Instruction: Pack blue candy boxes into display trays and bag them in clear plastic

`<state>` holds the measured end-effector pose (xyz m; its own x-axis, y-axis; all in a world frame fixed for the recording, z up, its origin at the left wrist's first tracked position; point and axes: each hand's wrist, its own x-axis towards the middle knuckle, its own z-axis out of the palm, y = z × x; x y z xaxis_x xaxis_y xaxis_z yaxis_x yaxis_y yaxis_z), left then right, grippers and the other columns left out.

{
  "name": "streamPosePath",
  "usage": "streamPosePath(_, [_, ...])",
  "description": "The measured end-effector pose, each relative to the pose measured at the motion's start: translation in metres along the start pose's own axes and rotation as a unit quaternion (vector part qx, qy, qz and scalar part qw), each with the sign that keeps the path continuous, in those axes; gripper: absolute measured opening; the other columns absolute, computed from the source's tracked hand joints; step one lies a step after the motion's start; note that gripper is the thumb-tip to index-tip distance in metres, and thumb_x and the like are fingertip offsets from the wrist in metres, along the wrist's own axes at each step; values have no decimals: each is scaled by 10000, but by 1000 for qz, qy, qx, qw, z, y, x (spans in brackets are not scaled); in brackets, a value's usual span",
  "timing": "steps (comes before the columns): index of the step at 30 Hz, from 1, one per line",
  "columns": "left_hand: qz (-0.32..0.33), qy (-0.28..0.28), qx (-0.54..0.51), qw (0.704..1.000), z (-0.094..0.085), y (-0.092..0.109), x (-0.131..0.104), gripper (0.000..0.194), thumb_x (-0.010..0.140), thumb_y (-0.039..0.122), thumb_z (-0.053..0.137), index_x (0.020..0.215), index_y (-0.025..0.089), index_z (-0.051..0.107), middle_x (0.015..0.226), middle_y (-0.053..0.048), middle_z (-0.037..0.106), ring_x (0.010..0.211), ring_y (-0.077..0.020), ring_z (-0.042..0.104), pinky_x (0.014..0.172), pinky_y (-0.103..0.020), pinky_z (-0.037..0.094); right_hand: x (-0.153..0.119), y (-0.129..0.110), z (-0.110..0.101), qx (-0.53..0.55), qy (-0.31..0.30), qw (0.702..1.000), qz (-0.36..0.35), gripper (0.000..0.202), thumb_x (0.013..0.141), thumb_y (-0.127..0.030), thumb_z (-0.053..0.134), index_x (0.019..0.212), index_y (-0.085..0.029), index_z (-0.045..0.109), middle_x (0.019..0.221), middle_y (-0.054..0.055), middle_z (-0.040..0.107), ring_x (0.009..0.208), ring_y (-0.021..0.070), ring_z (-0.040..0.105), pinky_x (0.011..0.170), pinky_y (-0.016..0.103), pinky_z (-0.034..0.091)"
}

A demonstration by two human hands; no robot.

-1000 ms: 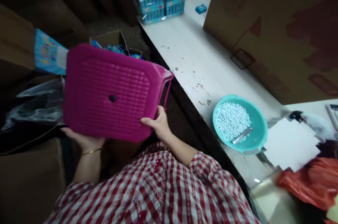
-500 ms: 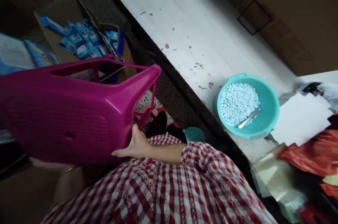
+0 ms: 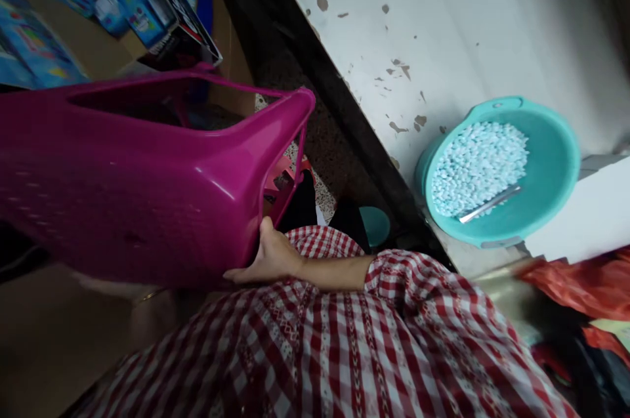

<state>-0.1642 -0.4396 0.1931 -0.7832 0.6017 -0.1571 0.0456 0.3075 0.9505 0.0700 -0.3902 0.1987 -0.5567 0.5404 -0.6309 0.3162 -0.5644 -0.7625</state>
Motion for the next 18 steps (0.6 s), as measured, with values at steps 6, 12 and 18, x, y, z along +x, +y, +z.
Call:
streamPosePath(6, [97, -16, -51, 994, 20, -30, -52, 593, 852, 484, 201, 1353, 225, 384, 1419, 32, 400, 1304, -219, 360, 1108, -398, 267, -18, 55, -40, 67, 18, 997, -29, 803, 475, -411, 787, 1127, -190, 376, 1102, 58, 542, 1067, 215, 513, 946, 367, 418])
streamPosePath(12, [36, -20, -138, 990, 106, -60, -30, 596, 853, 530, 216, 1214, 130, 471, 1289, -58, 536, 1207, -183, 471, 1037, -349, 362, -1, 104, -99, 177, 50, 981, -55, 648, 575, -369, 750, 1119, -187, 450, 1061, 45, 587, 1020, 204, 539, 953, 388, 420])
streamPosePath(18, [-106, -86, -178, 974, 182, -136, 12, 596, 776, 643, 391, 1048, 146, 578, 1067, -57, 647, 1033, -173, 589, 945, -306, 438, 62, 168, -132, 318, 107, 942, -10, 619, 565, -358, 750, 1108, -209, 492, 969, 41, 644, 896, 222, 606, 831, 409, 497])
